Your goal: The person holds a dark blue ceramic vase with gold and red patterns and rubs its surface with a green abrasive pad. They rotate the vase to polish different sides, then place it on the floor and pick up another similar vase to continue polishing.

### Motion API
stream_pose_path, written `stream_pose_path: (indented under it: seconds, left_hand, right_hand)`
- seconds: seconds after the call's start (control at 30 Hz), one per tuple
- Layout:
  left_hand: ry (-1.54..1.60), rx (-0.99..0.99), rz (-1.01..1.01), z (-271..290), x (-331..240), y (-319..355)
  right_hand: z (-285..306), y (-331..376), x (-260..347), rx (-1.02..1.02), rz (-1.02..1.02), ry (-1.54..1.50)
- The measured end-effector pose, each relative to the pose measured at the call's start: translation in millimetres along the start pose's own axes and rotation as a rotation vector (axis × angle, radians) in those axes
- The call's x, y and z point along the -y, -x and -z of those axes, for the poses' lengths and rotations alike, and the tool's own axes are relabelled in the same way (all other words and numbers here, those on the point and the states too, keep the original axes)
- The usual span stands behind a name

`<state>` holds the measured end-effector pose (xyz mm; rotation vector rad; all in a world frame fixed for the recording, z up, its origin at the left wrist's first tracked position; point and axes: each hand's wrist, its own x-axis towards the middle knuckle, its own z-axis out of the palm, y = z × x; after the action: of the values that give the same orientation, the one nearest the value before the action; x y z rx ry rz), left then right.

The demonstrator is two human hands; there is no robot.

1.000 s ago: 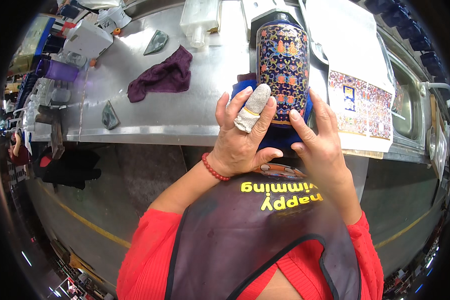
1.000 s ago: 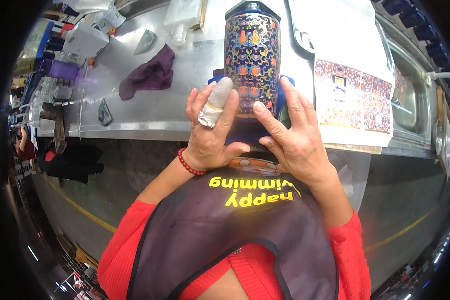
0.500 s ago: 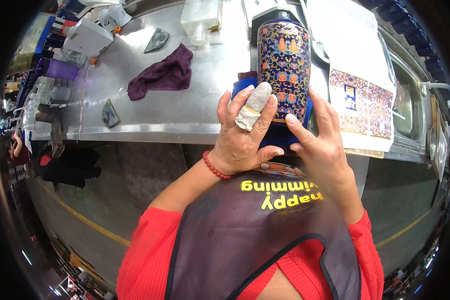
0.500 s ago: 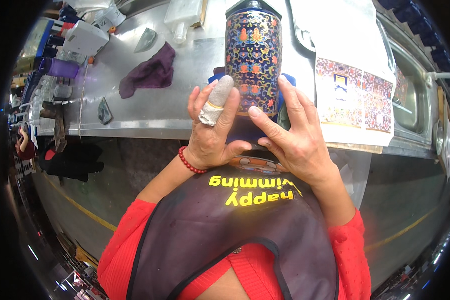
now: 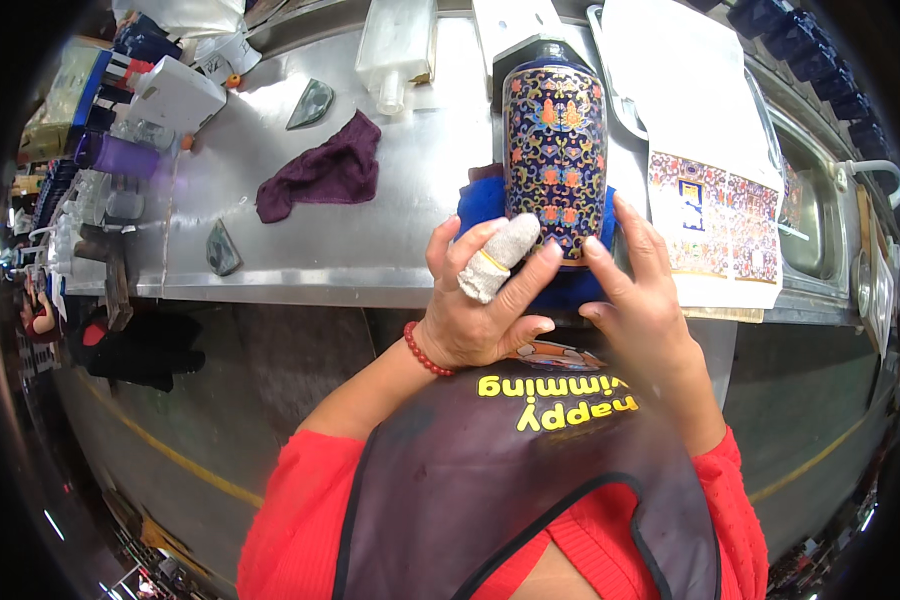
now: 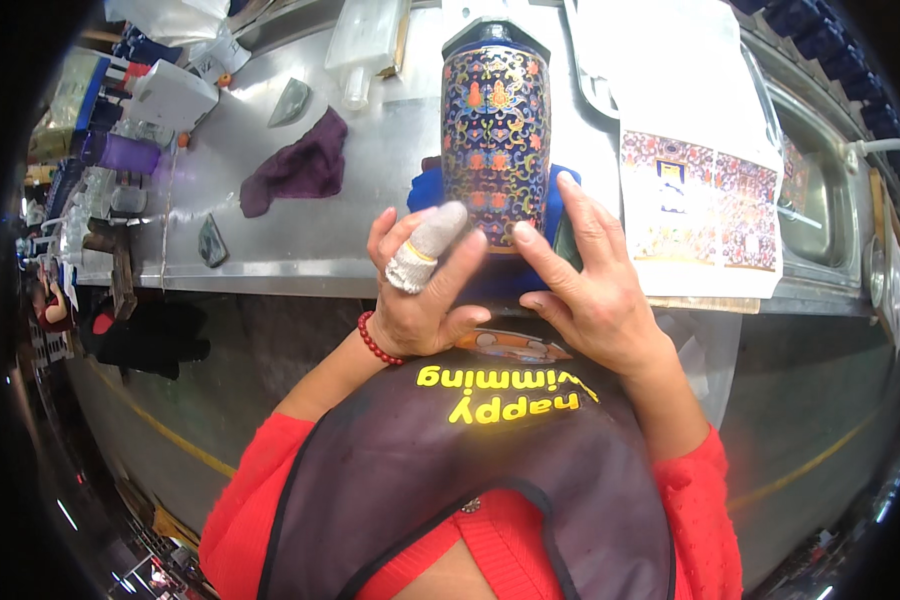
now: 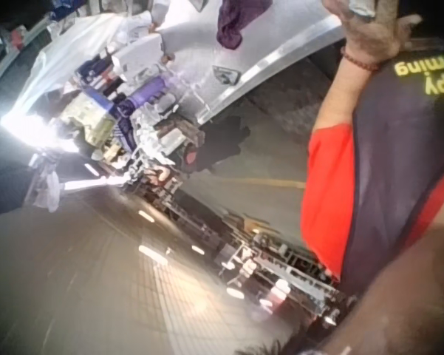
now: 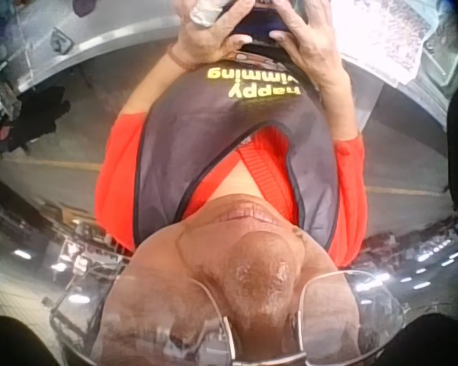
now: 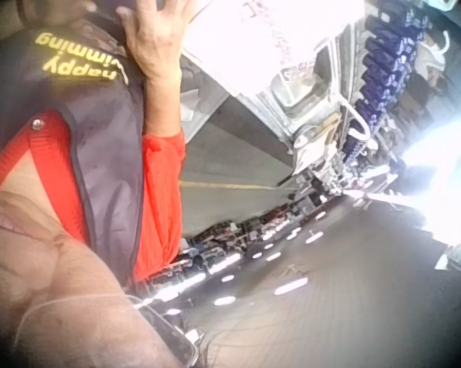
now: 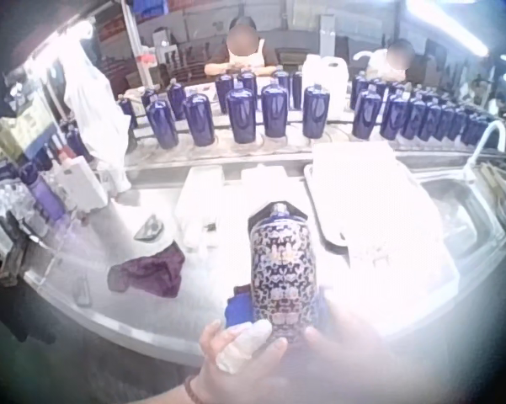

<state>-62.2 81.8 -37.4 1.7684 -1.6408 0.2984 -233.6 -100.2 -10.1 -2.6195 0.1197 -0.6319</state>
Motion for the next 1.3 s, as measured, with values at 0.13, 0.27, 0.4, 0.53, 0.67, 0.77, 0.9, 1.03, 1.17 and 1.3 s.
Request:
stream_pose_path:
  seconds: [0.13, 0.27, 0.4, 0.53, 0.67, 0.77, 0.9, 1.03, 1.17, 1.3]
  left_hand:
    - [-0.039, -0.024, -0.045, -1, -3, -4]
    - [-0.048, -0.055, -0.047, -2, -3, -8]
    - [-0.079, -0.069, -0.061, -2, -6, -7]
    - [-0.068, -0.078, -0.023, 0, -3, -5]
    - [0.107, -0.163, 0.119, -9, 6, -15]
    - [0.016, -0.092, 0.158, -13, 11, -20]
    - [0.061, -0.058, 0.195, -13, 15, -19]
    - [-0.015, 0.024, 0.221, -16, 15, -13]
    - [-0.037, 0.016, 0.248, -14, 17, -6]
    - [-0.088, -0.142, -0.001, -8, 15, 5]
  right_hand:
    - [11, -3, -19, -0.178, -0.012, -0.052]
    - [43, -40, -20, -0.007, 0.104, -0.113]
    - [50, -121, -10, 0.045, 0.170, -0.209]
    - [49, -123, -5, -0.226, 0.541, 0.175]
    - [38, -65, -15, 0.022, 0.345, -0.228]
    - [33, -51, -23, -0.180, -0.031, -0.236]
    - [38, -60, -14, -0.040, 0.466, -0.290]
    - [40, -67, -5, -0.271, 0.158, -0.236]
    - [43, -63, -2, 0.040, 0.483, -0.187]
    - [48, -80, -6, 0.029, 0.230, -0.509]
